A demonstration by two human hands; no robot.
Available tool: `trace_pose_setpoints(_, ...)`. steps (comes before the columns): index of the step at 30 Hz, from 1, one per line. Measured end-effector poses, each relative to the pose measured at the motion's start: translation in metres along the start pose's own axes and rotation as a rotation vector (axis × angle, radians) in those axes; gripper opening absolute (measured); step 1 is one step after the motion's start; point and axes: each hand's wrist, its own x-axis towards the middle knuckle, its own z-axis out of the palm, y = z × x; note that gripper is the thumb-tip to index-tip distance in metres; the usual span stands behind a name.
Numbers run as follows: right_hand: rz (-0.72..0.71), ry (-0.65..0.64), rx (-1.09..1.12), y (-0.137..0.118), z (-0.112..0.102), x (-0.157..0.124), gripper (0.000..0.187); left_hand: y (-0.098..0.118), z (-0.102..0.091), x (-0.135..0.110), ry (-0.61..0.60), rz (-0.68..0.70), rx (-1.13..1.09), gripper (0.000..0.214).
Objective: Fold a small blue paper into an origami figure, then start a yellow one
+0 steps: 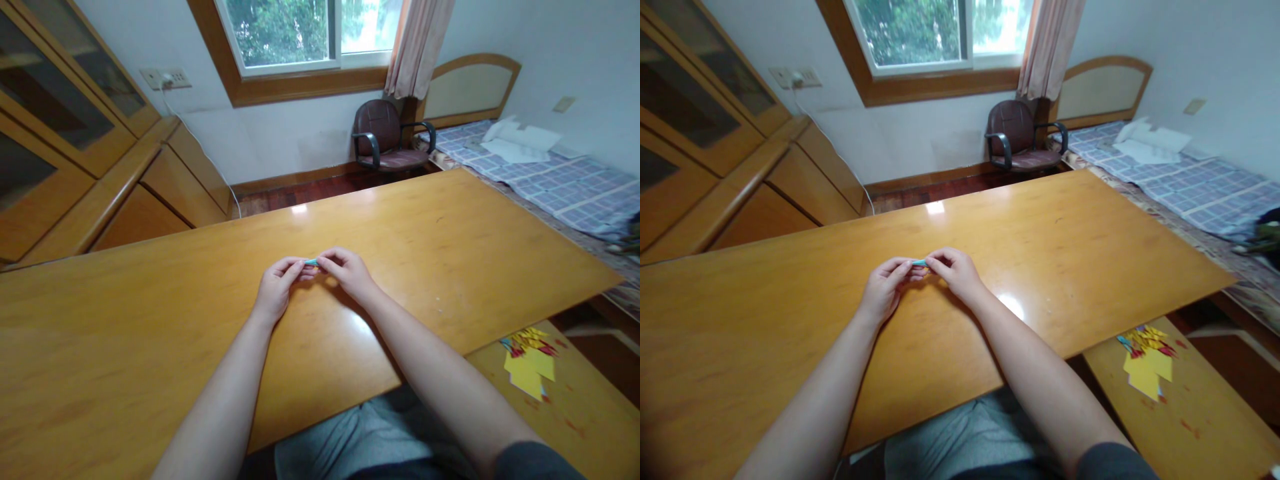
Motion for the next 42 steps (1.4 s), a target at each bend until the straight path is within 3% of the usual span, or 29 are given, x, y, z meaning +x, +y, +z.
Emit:
trace_pose_setpoints(13,0.011,-0.047,-0.021,-0.0003,0.0020,-0.0007,0.020,-0.0018,0.0002,0.0015,0.011,0.038,0.119,0.032)
trace_pose_setpoints(27,0.187,-0.043,0.237,-0.0046,0.0014,0.0008,0.027,-0.0007,-0.0005,0.0023,-0.061,-0.041,-0.016,0.040)
trace_pose_setpoints(42,0.211,-0.098,0.306,-0.0041,0.0032,-0.0008,0.031,-0.0063,-0.0037,0.0031,-0.017,0.038,0.027,0.024)
